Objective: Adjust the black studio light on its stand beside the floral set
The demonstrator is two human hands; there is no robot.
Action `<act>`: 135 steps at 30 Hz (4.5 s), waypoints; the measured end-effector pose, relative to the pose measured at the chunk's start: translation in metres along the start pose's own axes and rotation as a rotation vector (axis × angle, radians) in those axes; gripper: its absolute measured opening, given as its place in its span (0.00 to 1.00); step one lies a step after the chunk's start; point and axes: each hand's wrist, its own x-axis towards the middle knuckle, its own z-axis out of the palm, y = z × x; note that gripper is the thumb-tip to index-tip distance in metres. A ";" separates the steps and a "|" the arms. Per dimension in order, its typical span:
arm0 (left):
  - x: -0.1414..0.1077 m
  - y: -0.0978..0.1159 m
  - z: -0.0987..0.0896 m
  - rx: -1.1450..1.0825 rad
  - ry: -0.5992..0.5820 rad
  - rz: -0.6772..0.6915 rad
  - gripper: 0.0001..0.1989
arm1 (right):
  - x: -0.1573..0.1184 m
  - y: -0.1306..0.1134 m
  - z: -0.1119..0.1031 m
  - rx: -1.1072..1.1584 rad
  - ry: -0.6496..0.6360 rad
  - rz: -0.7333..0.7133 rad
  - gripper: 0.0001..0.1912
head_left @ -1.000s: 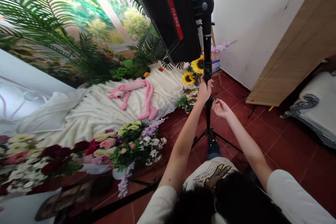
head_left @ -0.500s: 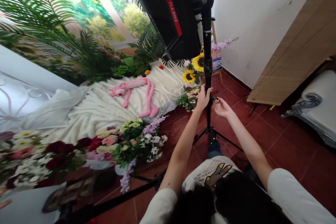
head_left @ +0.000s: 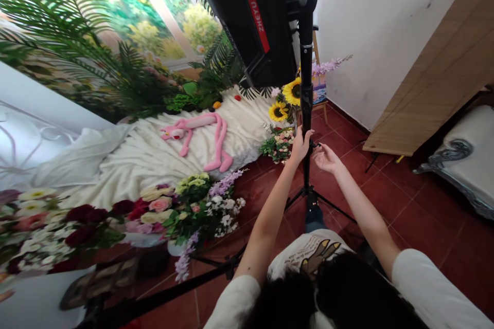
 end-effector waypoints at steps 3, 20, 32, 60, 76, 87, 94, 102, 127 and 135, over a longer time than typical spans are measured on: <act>-0.012 -0.007 0.004 0.013 0.021 -0.050 0.23 | 0.000 0.001 0.002 -0.032 0.006 -0.017 0.11; -0.017 -0.033 0.024 0.024 0.165 -0.091 0.23 | -0.006 0.004 0.020 0.145 0.200 -0.033 0.11; -0.016 -0.039 0.027 0.028 0.181 -0.049 0.27 | -0.005 -0.002 0.025 -0.617 0.492 -0.296 0.05; -0.019 -0.037 0.026 0.019 0.177 -0.078 0.30 | -0.005 0.024 0.041 -1.816 0.481 -1.280 0.28; -0.019 -0.051 0.025 -0.038 0.096 0.007 0.22 | 0.045 0.029 0.111 -1.686 0.345 -1.277 0.37; -0.017 -0.052 0.022 -0.169 0.063 -0.079 0.25 | 0.047 0.041 0.068 -1.639 0.471 -1.227 0.36; -0.017 -0.053 0.021 -0.099 0.050 -0.016 0.26 | 0.044 0.033 0.061 -1.628 0.444 -1.142 0.35; -0.019 -0.046 0.018 -0.115 0.024 -0.018 0.26 | 0.045 0.038 0.051 -1.645 0.552 -1.217 0.35; -0.025 -0.035 0.021 0.027 0.071 -0.101 0.28 | -0.010 0.053 -0.003 -1.696 0.587 -1.240 0.14; -0.026 -0.033 0.018 0.069 0.044 -0.103 0.28 | -0.004 0.052 -0.007 -1.413 0.553 -1.157 0.21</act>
